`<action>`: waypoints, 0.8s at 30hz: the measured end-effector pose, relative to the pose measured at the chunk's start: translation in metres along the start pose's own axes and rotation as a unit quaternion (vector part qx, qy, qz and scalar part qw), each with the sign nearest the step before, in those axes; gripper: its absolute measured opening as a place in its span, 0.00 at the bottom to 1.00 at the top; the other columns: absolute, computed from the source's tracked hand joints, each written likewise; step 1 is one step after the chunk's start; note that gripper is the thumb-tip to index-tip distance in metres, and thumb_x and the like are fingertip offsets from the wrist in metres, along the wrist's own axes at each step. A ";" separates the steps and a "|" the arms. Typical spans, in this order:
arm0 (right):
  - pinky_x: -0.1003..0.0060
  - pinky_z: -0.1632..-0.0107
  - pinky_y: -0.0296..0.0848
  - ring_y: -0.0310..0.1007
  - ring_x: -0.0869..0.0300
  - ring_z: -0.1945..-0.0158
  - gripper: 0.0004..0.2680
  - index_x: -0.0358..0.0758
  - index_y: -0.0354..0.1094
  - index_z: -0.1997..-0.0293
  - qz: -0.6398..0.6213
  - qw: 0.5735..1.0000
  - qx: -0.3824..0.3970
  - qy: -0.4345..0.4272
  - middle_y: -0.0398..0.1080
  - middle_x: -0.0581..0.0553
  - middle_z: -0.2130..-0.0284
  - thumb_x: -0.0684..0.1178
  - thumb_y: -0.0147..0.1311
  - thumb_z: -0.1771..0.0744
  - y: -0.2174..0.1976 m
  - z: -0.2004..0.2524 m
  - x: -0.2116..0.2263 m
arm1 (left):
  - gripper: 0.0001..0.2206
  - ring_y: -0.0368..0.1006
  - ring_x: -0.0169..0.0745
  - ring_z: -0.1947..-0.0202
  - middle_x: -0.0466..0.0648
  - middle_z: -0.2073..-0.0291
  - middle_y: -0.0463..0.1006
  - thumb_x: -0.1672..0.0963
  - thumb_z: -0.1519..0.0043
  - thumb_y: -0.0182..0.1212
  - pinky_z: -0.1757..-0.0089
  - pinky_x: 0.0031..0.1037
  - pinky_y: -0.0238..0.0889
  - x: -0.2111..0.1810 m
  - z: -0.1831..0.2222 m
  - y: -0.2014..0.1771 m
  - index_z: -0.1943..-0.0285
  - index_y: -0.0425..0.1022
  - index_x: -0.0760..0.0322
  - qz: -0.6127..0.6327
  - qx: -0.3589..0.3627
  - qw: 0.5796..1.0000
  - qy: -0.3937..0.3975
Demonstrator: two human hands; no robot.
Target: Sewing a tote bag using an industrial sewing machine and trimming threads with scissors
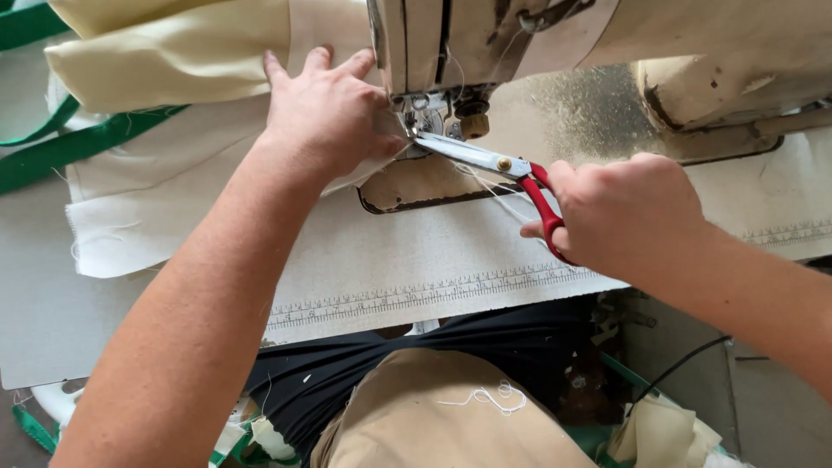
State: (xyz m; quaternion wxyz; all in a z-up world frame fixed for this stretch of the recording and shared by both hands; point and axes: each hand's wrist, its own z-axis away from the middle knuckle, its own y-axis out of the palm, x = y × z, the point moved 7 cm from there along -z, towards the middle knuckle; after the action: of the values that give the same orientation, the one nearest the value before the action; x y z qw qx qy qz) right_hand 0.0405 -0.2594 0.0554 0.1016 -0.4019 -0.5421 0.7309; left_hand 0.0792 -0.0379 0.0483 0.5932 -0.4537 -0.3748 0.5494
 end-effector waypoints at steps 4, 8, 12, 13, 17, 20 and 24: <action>0.71 0.83 0.48 0.58 0.63 0.88 0.22 0.49 0.57 0.78 -0.004 1.000 -0.021 -0.011 0.58 0.57 0.91 0.78 0.41 0.37 0.006 0.000 -0.002 | 0.23 0.47 0.58 0.40 0.42 0.39 0.54 0.40 0.50 0.53 0.51 0.74 0.37 0.002 -0.003 0.004 0.48 0.68 0.42 -0.017 0.000 1.000 -0.001; 0.71 0.84 0.48 0.61 0.62 0.87 0.22 0.50 0.58 0.74 -0.041 0.998 0.047 0.000 0.61 0.58 0.90 0.78 0.40 0.39 0.018 -0.004 -0.008 | 0.23 0.45 0.57 0.39 0.42 0.37 0.52 0.40 0.51 0.54 0.51 0.74 0.36 0.002 -0.003 0.005 0.48 0.69 0.40 -0.006 0.005 1.000 -0.006; 0.70 0.84 0.48 0.63 0.61 0.85 0.22 0.50 0.57 0.74 -0.064 0.994 0.083 0.012 0.62 0.58 0.89 0.79 0.38 0.39 0.023 -0.006 -0.011 | 0.22 0.45 0.56 0.39 0.41 0.39 0.54 0.40 0.51 0.53 0.51 0.74 0.36 0.002 -0.004 0.006 0.50 0.70 0.39 -0.008 0.006 1.000 -0.010; 0.70 0.84 0.48 0.63 0.61 0.85 0.22 0.50 0.57 0.74 -0.064 0.994 0.083 0.013 0.62 0.58 0.89 0.79 0.38 0.39 0.023 -0.006 -0.011 | 0.22 0.45 0.56 0.39 0.41 0.39 0.54 0.40 0.51 0.53 0.51 0.74 0.36 0.003 -0.003 0.006 0.50 0.70 0.39 -0.009 0.005 1.000 -0.010; 0.71 0.84 0.47 0.59 0.62 0.87 0.22 0.49 0.57 0.74 -0.041 0.998 0.037 -0.004 0.59 0.57 0.91 0.79 0.39 0.38 0.021 -0.004 -0.010 | 0.21 0.44 0.57 0.39 0.43 0.38 0.53 0.41 0.51 0.54 0.51 0.74 0.36 0.002 -0.002 0.006 0.51 0.70 0.41 -0.005 0.003 1.000 -0.005; 0.71 0.83 0.48 0.58 0.62 0.88 0.22 0.49 0.57 0.75 -0.008 1.000 -0.007 -0.018 0.58 0.58 0.91 0.78 0.39 0.37 0.017 -0.003 -0.009 | 0.21 0.44 0.57 0.38 0.43 0.38 0.53 0.41 0.50 0.53 0.51 0.74 0.36 0.001 -0.001 0.005 0.51 0.71 0.41 0.000 0.004 1.000 -0.009; 0.72 0.80 0.52 0.58 0.65 0.87 0.22 0.50 0.56 0.77 0.022 0.997 -0.060 -0.034 0.59 0.59 0.90 0.77 0.41 0.36 0.012 -0.003 -0.007 | 0.20 0.44 0.59 0.38 0.45 0.38 0.54 0.41 0.50 0.53 0.51 0.74 0.35 0.000 0.000 0.003 0.51 0.71 0.42 0.003 0.005 1.000 -0.006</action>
State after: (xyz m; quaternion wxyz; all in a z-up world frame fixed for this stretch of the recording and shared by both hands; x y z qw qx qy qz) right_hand 0.0502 -0.2662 0.0483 0.0425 -0.3939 -0.5788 0.7128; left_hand 0.0783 -0.0377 0.0458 0.5916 -0.4491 -0.3743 0.5552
